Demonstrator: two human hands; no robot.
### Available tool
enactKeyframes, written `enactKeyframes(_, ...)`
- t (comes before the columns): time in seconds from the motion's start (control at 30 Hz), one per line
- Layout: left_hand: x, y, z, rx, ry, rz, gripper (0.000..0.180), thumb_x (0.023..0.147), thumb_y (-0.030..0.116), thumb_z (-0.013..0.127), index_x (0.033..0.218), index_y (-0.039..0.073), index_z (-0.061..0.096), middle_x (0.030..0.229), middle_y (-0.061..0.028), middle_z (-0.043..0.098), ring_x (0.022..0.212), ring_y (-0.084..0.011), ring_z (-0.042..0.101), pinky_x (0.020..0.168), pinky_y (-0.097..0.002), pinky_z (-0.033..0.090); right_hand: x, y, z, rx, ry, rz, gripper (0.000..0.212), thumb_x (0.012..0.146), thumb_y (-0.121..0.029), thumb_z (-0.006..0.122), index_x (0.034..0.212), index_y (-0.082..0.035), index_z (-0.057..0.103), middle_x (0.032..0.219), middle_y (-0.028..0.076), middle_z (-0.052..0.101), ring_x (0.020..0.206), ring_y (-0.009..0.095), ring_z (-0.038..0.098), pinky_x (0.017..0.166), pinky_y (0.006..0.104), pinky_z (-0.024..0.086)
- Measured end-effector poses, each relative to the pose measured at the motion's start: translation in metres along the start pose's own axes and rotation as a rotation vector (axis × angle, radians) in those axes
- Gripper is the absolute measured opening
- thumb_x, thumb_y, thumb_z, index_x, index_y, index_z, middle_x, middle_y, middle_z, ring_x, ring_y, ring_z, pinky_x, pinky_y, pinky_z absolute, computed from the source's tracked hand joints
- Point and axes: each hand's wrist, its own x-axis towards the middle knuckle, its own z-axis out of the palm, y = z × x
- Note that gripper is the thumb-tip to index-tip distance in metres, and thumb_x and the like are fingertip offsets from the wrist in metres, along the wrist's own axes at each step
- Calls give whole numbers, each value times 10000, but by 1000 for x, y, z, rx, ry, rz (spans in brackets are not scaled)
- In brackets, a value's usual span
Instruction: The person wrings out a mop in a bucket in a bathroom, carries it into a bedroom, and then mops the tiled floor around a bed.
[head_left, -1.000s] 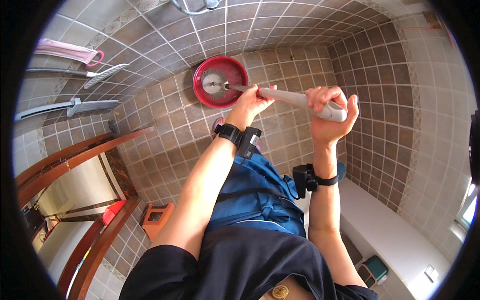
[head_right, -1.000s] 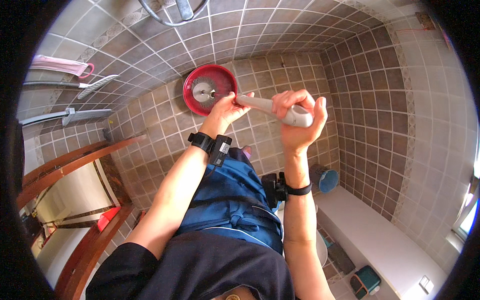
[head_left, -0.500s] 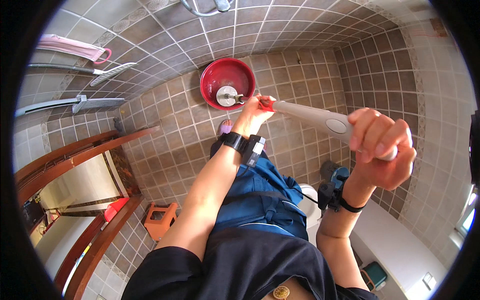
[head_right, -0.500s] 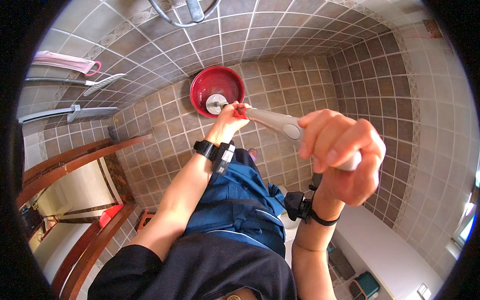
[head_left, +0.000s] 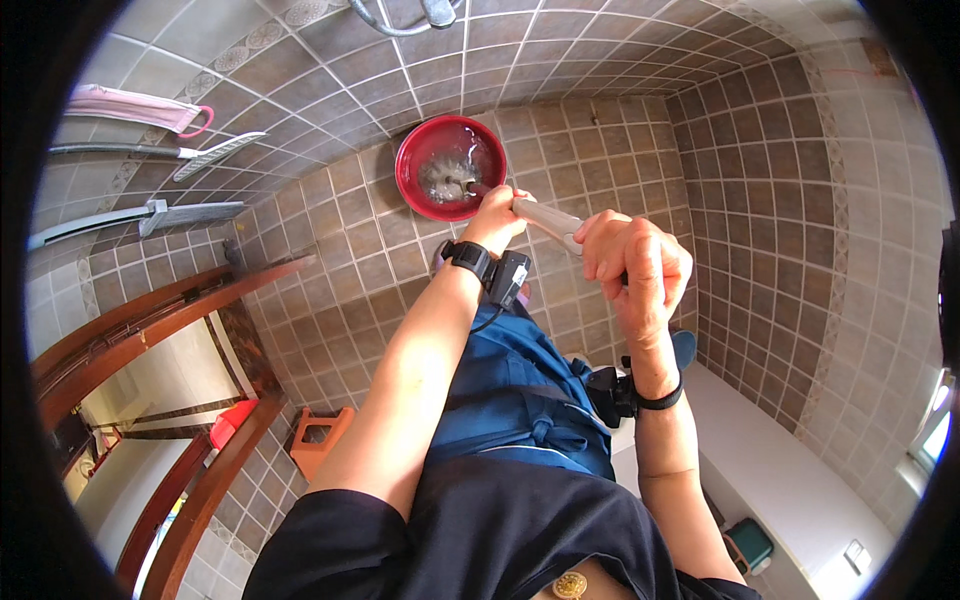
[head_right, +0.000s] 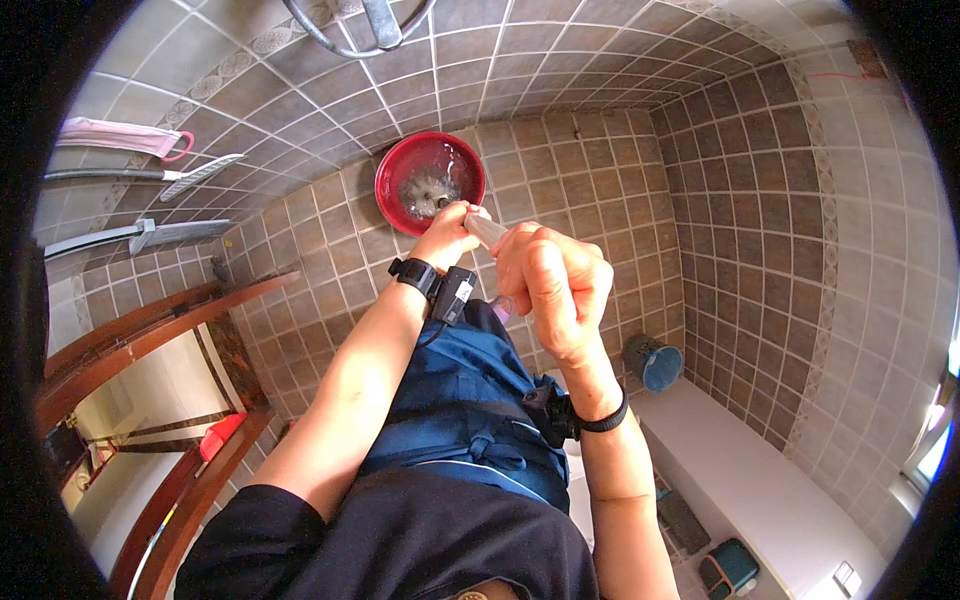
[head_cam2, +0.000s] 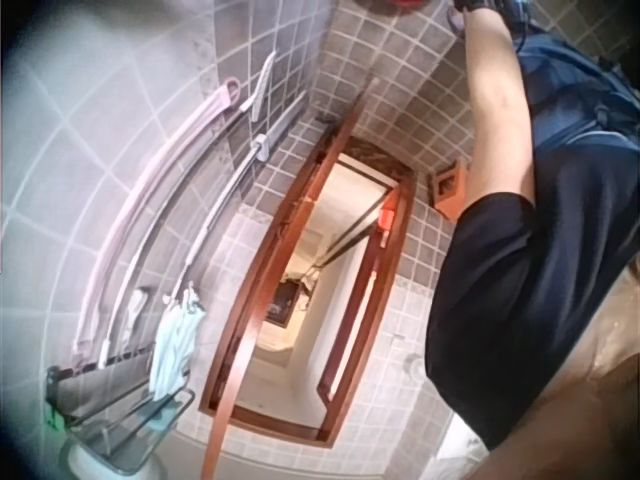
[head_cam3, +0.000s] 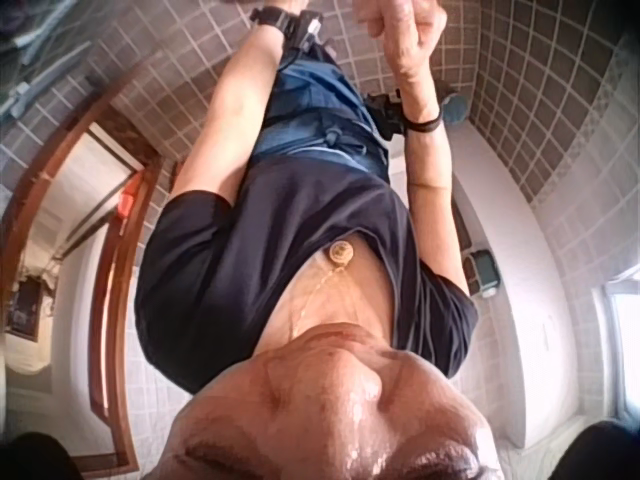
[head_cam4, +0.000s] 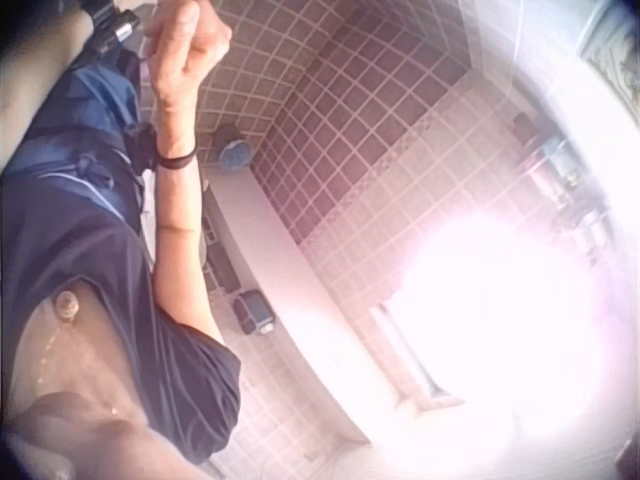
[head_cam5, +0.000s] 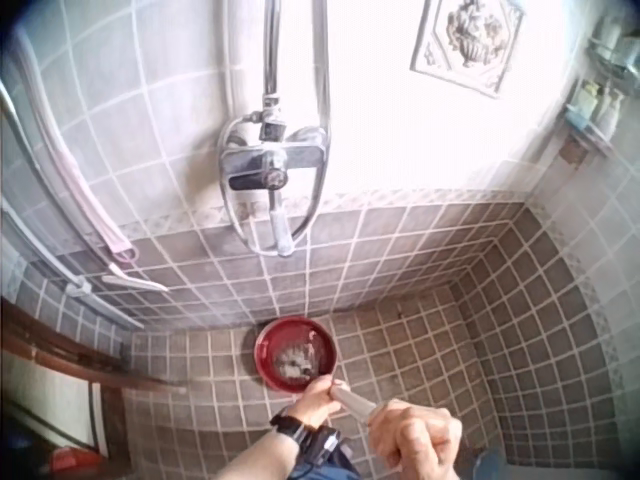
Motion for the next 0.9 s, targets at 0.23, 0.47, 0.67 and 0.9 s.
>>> enactKeyframes(0.23, -5, -3, 13, -398, 45, -115, 83, 807, -4, 533, 884, 16, 557, 858, -41, 563, 810, -135, 546, 688, -272, 439, -8, -23, -26, -40, -125, 307, 223, 930, -130, 457, 823, 0, 603, 669, 69, 581, 528, 150, 523, 655, 297, 467)
enactKeyframes(0.47, -2, -26, 17, -654, -15, -656, 156, 900, 176, 430, 801, 85, 509, 782, -45, 545, 726, -162, 537, 694, -331, 443, -14, -76, -37, -666, -450, 36, 285, 670, 52, 549, 936, -39, 596, 774, 114, 592, 684, 300, 602, 619, 363, 505)
enactKeyframes(0.67, -40, 53, 49, -1051, 53, -390, 182, 926, 202, 455, 845, 44, 414, 743, -84, 493, 680, -198, 497, 638, -337, 461, -12, -119, -38, -581, -197, -32, 172, 585, -61, 535, 710, -57, 653, 680, 80, 631, 651, 228, 655, 703, 380, 555)
enactKeyframes(0.9, -10, -23, 42, -1969, 252, -866, 539, 921, 531, 437, 705, 39, 406, 684, -99, 496, 673, -248, 566, 628, -388, 547, -6, -98, -26, -263, -402, 161, 265, 534, -48, 473, 692, -59, 685, 592, 46, 598, 564, 194, 597, 731, 371, 514)
